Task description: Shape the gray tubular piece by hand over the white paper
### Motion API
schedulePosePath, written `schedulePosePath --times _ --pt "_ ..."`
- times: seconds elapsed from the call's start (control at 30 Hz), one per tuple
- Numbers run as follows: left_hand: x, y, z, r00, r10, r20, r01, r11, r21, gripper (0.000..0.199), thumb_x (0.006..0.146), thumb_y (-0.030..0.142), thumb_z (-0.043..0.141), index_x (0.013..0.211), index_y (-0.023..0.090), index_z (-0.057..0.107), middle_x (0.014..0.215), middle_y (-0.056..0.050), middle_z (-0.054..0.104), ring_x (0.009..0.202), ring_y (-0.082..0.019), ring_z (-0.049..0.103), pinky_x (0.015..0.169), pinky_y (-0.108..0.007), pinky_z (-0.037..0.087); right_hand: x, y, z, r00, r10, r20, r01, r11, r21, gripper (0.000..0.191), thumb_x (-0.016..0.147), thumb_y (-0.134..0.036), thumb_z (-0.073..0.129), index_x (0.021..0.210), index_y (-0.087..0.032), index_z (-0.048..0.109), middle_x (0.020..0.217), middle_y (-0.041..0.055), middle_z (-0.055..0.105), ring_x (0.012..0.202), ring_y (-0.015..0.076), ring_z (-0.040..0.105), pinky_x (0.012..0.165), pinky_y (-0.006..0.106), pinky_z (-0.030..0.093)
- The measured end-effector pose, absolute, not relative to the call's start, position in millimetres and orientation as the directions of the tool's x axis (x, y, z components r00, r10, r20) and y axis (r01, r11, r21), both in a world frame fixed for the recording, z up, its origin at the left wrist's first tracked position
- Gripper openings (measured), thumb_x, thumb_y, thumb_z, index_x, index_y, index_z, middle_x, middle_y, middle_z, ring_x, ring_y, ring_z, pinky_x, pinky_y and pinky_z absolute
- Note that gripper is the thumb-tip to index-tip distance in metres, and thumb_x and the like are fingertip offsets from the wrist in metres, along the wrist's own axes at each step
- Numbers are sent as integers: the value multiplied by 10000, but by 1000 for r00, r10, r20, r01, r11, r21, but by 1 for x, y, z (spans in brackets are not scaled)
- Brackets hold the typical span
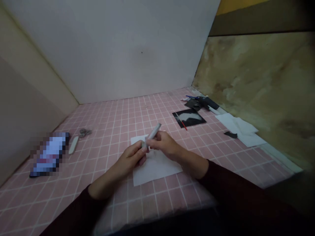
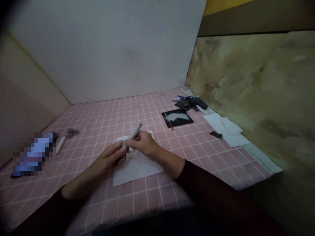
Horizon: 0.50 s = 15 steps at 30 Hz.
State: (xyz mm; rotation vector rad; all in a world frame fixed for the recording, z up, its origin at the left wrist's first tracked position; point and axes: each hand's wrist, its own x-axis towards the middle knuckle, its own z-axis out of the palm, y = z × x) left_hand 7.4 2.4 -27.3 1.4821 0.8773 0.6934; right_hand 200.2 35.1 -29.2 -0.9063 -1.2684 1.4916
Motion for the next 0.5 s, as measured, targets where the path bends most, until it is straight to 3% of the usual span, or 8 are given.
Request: schedulePosePath --times 0.07,0.2,0.27,0.4,0.5 --pt "7 2 -26 541 837 -78 138 3 990 317 978 488 491 863 192 486 608 51 438 529 -98 325 503 -246 210 201 36 -28 -254 966 52 -183 5 -983 292 682 -395 803 722 -174 616 632 -27 578 591 113 494 582 271 370" --pt "7 1 -26 550 828 -107 159 22 987 291 986 469 477 899 192 497 594 55 441 506 -95 291 493 -247 185 208 40 -22 -42 992 117 -263 102 -959 292 699 -414 778 744 -192 593 630 -48 545 588 107 475 607 277 383" --pt "7 1 -27 543 833 -105 154 24 988 289 983 462 484 877 193 490 594 54 440 512 -95 309 499 -245 204 206 38 -22 -78 992 103 -253 80 -964 292 695 -414 772 743 -196 584 644 -43 551 599 112 487 622 285 398" --pt "7 2 -27 543 837 -71 128 1 992 294 983 462 486 862 194 479 606 53 434 526 -95 324 500 -245 214 198 33 -25 -324 946 31 -148 -18 -989 314 645 -386 811 713 -191 576 645 -28 564 597 120 499 599 289 393" --pt "7 2 -24 571 818 -72 135 -8 991 288 993 461 472 887 193 488 600 56 446 513 -94 305 496 -248 205 203 36 -23 -181 977 111 -210 72 -975 296 680 -385 788 716 -198 562 626 -49 531 588 111 474 606 288 390"
